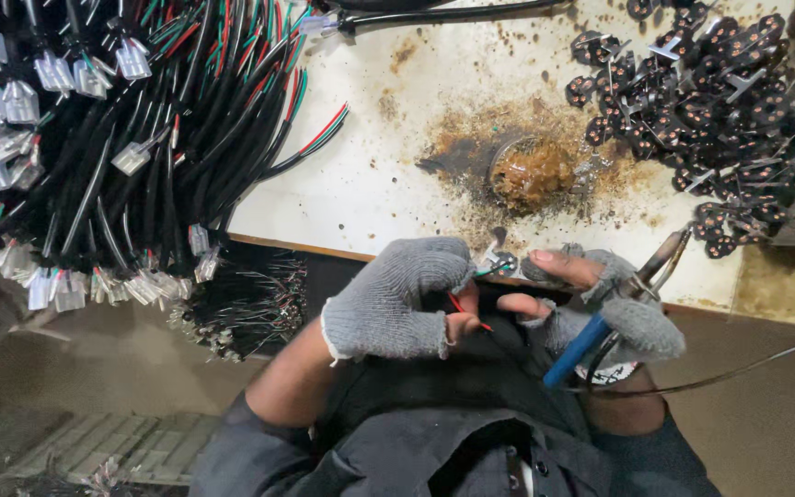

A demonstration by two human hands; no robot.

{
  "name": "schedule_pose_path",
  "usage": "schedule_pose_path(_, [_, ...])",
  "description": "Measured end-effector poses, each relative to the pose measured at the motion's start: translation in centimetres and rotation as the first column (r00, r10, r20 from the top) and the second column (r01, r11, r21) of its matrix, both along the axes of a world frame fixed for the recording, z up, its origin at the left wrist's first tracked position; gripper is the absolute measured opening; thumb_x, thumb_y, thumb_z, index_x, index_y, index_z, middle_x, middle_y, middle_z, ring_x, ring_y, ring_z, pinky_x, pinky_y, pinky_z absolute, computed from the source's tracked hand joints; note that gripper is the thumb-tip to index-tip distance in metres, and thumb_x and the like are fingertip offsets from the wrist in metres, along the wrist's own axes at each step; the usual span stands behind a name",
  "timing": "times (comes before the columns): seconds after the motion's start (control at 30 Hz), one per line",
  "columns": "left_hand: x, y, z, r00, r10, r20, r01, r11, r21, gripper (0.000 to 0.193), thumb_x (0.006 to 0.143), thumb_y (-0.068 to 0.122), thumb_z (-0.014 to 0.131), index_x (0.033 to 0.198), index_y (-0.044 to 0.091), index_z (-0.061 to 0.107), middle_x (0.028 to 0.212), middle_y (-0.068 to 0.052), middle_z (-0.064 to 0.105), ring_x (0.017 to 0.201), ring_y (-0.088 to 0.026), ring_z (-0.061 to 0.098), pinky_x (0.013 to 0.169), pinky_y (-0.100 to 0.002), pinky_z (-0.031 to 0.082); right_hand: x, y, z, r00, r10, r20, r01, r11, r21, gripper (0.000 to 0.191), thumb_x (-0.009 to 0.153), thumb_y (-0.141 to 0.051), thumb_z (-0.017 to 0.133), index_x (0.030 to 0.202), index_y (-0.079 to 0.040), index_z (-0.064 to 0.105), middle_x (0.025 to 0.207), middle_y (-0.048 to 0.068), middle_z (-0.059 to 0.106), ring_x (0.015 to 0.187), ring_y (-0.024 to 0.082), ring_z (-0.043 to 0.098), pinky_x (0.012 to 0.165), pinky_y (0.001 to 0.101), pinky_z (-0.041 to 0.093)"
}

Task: The person holds a soldering iron in their right hand and dips the stripped ends of red and green wires into a lump of flux paste on the workbench, then applies the hot iron to tin the wire ends. They finish each wire and set it aside, working through wires one at a time.

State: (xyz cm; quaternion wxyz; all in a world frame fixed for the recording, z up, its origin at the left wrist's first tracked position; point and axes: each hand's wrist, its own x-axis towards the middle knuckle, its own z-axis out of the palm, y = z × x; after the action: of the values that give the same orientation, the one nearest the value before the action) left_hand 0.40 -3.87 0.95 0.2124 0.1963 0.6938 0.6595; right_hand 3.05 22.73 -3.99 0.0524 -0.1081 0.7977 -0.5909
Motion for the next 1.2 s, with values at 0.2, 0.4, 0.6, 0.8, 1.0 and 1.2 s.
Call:
schedule_pose_path(0.2, [1.7,2.8,-1.6,0.969,-0.015,0.247,-0.021,0.989,0.144,0.019,0.086,0.025,0.077,0.085,0.009,0.067,0.083,-0.006,0.065,0.078,-0.025,0.066,0.074,-0.034,0.053,0.2,-0.3,0.3,0.995,-0.056,-0.08,0.06,0.997,0.054,0.037,0.084,-0.007,0.088,0.114,-0.008,0.067,0.101,0.01,0.072,0.092,0.02,0.072,0.082,0.031,0.06])
schedule_pose_path(0.4, [1.0,2.0,0.4,0.953,0.073,-0.294,-0.071,0.997,0.015,0.02,0.086,0.02,0.076,0.089,0.011,0.058,0.101,-0.01,0.064,0.096,-0.031,0.065,0.083,-0.038,0.053,-2.0,-1.6,3.2,0.965,0.016,-0.263,-0.008,1.0,0.029,0.027,0.087,-0.008,0.08,0.106,-0.007,0.06,0.094,0.012,0.072,0.089,0.022,0.073,0.08,0.0326,0.059])
schedule_pose_path(0.6, [-0.3,1.7,0.0,0.958,-0.031,-0.284,-0.061,0.948,-0.312,0.019,0.085,0.022,0.078,0.085,0.012,0.062,0.089,-0.006,0.065,0.083,-0.029,0.068,0.071,-0.04,0.054,-2.6,-2.4,4.8,0.969,0.171,-0.178,-0.07,0.882,0.467,0.017,0.081,-0.012,0.082,0.098,-0.011,0.081,0.076,0.006,0.071,0.064,0.027,0.063,0.064,0.0379,0.05])
schedule_pose_path(0.8, [0.4,3.8,-1.9,0.893,0.239,-0.382,-0.393,0.828,-0.399,0.017,0.082,0.024,0.079,0.088,0.014,0.066,0.094,-0.006,0.067,0.083,-0.029,0.069,0.07,-0.04,0.055,-2.1,-2.5,3.8,0.936,0.084,-0.341,0.113,0.848,0.519,0.028,0.085,-0.022,0.087,0.109,-0.009,0.078,0.096,0.006,0.077,0.073,0.025,0.066,0.068,0.0373,0.051])
schedule_pose_path(1.0, [0.2,4.3,-2.3,0.885,0.201,-0.42,-0.406,0.776,-0.482,0.016,0.079,0.023,0.08,0.084,0.016,0.067,0.097,-0.006,0.068,0.081,-0.029,0.069,0.066,-0.041,0.053,-1.8,-2.1,2.5,0.925,0.044,-0.377,0.145,0.877,0.458,0.022,0.086,-0.019,0.09,0.101,-0.011,0.077,0.087,0.007,0.073,0.071,0.025,0.067,0.064,0.0364,0.051])
schedule_pose_path(1.2, [0.4,4.3,-1.8,0.867,0.211,-0.452,-0.415,0.808,-0.419,0.022,0.078,0.02,0.081,0.092,0.015,0.065,0.102,-0.006,0.067,0.088,-0.03,0.069,0.071,-0.041,0.053,-2.0,-1.7,2.5,0.926,0.102,-0.362,0.078,0.89,0.449,0.019,0.084,-0.01,0.086,0.101,-0.009,0.077,0.089,0.011,0.076,0.069,0.028,0.068,0.063,0.039,0.051])
